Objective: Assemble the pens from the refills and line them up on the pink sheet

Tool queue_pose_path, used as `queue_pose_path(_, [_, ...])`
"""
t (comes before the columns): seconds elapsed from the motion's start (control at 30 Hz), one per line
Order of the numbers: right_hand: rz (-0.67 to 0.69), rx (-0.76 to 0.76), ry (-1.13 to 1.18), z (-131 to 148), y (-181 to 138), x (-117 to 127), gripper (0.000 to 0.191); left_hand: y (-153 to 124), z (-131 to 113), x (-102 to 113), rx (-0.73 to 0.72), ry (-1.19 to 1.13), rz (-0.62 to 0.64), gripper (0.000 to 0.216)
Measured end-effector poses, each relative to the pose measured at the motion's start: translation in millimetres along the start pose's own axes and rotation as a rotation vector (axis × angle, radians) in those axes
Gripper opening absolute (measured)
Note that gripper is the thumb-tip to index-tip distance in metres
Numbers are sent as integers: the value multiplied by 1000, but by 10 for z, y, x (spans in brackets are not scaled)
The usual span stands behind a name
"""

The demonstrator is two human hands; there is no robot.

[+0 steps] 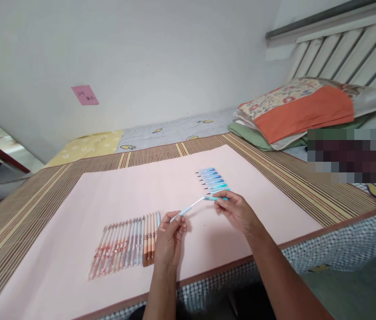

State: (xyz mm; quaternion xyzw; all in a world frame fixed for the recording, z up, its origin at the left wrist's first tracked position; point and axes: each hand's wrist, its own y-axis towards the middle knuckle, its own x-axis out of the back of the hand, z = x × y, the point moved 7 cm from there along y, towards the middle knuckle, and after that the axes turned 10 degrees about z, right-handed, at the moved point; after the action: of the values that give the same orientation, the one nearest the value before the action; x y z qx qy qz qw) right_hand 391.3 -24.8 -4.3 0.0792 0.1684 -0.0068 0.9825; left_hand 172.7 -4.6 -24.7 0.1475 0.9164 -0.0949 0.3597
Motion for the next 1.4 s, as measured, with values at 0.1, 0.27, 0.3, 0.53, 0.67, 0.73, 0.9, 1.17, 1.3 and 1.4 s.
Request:
queue_pose_path(0.1, [0, 1, -22, 1, -4, 17, 24, -2, -27, -16, -17, 65, 13, 30])
queue_pose_path(0.27, [-7, 22, -56, 38, -18, 101, 20, 1, -129, 4, -84, 288, 40, 27])
queue_pose_path(0.3, [-6, 24, -62, 43, -21, 116, 19, 2, -146, 11, -97, 334, 45, 26])
queue_pose_path(0.53, [42, -40, -6, -64, -15, -17, 19, -12, -135, -39, -84, 392, 82, 26])
queue_pose_path(0.67, [32, -53, 96, -136, 10, -170, 23, -25, -137, -84, -61, 328, 89, 27])
queue_pose_path(0.73, [22, -49, 116, -149, 20, -197, 24, -22, -128, -71, -38, 334, 77, 31])
queue_pose_path(0.9, [32, 12, 106, -144, 30, -188, 18, -6, -53, -6, 11, 376, 24, 40])
queue_pose_path(1.17, [94, -21, 9, -286, 39, -300, 21, 12, -32, -25, -17, 352, 59, 33])
queue_pose_path(1.3, [67, -19, 12, -299, 52, -313, 25, 3, -77, -51, -53, 293, 63, 34])
queue_pose_path(1.4, [40, -30, 54, -305, 53, -313, 29, -3, -66, -78, -39, 254, 69, 34])
